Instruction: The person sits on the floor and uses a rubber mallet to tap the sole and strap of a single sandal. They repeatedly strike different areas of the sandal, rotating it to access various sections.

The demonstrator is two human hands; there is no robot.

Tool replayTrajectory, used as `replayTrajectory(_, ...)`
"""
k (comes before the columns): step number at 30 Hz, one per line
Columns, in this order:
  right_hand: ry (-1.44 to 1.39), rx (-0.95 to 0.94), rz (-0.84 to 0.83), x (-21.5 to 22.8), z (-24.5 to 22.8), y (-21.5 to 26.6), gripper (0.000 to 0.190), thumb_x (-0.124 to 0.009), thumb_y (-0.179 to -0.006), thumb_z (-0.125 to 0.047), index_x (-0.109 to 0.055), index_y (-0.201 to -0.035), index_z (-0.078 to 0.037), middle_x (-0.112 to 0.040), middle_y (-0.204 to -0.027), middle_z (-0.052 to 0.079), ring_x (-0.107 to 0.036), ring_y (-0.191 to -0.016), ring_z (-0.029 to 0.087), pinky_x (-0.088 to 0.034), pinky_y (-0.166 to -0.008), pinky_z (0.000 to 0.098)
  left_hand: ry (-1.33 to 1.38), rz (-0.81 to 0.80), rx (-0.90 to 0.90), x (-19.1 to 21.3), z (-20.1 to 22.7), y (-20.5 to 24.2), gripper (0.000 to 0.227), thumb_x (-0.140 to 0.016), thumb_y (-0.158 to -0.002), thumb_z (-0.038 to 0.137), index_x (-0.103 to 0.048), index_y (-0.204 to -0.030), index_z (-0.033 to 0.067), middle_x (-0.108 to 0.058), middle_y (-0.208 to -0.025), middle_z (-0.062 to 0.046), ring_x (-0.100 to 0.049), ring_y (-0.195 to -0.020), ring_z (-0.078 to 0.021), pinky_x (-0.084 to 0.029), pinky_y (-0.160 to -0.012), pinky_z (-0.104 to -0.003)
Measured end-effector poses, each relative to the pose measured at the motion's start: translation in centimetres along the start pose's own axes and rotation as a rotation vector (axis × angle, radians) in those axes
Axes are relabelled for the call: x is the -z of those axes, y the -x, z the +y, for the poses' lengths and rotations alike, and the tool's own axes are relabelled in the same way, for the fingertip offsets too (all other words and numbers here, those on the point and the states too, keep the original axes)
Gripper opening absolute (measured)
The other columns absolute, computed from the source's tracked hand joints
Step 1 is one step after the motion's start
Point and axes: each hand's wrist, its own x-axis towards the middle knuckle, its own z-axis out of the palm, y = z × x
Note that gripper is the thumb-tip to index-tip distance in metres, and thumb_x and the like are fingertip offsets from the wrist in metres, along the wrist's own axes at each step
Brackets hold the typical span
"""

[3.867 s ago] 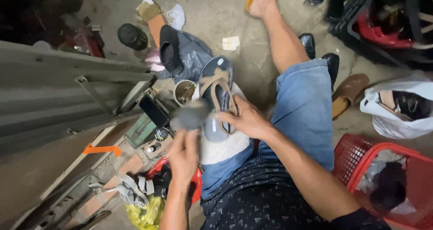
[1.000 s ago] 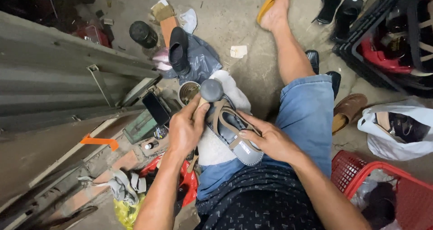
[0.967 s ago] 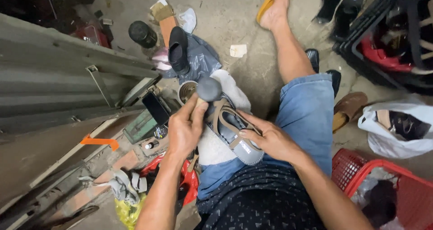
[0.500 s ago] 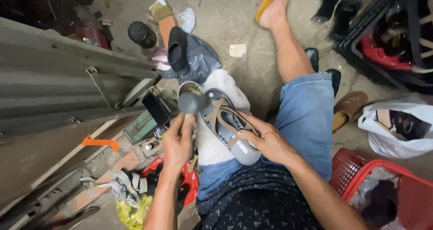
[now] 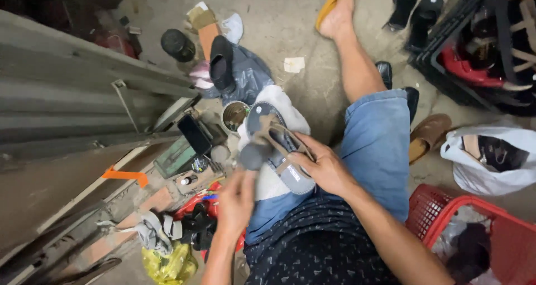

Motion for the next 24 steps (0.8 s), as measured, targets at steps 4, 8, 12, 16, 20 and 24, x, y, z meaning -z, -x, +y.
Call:
replayTrajectory(4,0.087,0.088,0.018,-0.1,0.9,0.8,0.058,-0.063,-0.091,-0.038,-0.055,-0.145,-0.020,-0.069,-0.139,0.001,-0.064,-0.126,0.014,-0.047,-0.104,0.0268,0.129,0.010,-0.143,0.0,1.0,0.9,0.026,-0.054,-0.103,0.025,-0.071,-0.113,0.0079,-0.070,-0.094,0.001,-0.053,-0.087,-0.0069,-0.047,-0.074,-0.028)
replayTrajectory(8,0.126,0.020,0.039,-1.1,-0.3,2.3,0.056,-0.061,-0.090,-0.043,-0.058,-0.142,-0.024,-0.073,-0.128,-0.002,-0.068,-0.116,0.014,-0.050,-0.096,0.0271,0.100,0.099,-0.255,-0.2,0.7,2.1,0.034,-0.055,-0.103,0.023,-0.066,-0.129,0.0055,-0.071,-0.113,-0.005,-0.060,-0.100,-0.0134,-0.051,-0.085,-0.031)
replayTrajectory(12,0.166,0.019,0.033,-2.5,-0.6,4.1,0.056,-0.056,-0.091,-0.048,-0.056,-0.142,-0.026,-0.074,-0.125,0.001,-0.069,-0.112,0.018,-0.050,-0.092,0.0315,0.106,0.174,-0.241,-0.3,-1.2,4.4,0.018,-0.056,-0.103,0.019,-0.069,-0.104,0.0069,-0.059,-0.086,0.004,-0.047,-0.084,-0.0070,-0.044,-0.074,-0.025)
replayTrajectory(16,0.178,0.047,0.008,-3.5,-0.4,6.3,0.061,-0.054,-0.090,-0.051,-0.052,-0.145,-0.025,-0.071,-0.133,0.003,-0.068,-0.118,0.022,-0.052,-0.093,0.0349,0.160,0.182,-0.165,0.1,-0.2,7.6,0.037,-0.053,-0.102,0.025,-0.067,-0.130,0.0070,-0.071,-0.129,-0.001,-0.058,-0.118,-0.0088,-0.046,-0.100,-0.027)
replayTrajectory(20,0.074,0.136,-0.061,-3.8,-0.5,9.3,0.058,-0.057,-0.092,-0.046,-0.053,-0.143,-0.020,-0.072,-0.124,0.002,-0.069,-0.099,0.015,-0.053,-0.080,0.0306,0.160,0.313,-0.012,0.4,-0.4,10.7,0.017,-0.065,-0.097,0.027,-0.070,-0.097,0.0105,-0.063,-0.084,0.003,-0.049,-0.083,-0.0069,-0.043,-0.074,-0.024)
replayTrajectory(24,0.072,0.169,-0.146,-4.3,-0.5,11.8,0.047,-0.060,-0.093,-0.044,-0.057,-0.130,-0.014,-0.065,-0.102,0.002,-0.056,-0.084,0.013,-0.046,-0.075,0.0299,0.184,0.411,0.292,0.8,1.7,12.7,0.036,-0.078,-0.084,0.032,-0.078,-0.105,0.0026,-0.073,-0.092,-0.003,-0.058,-0.088,-0.0102,-0.051,-0.076,-0.030)
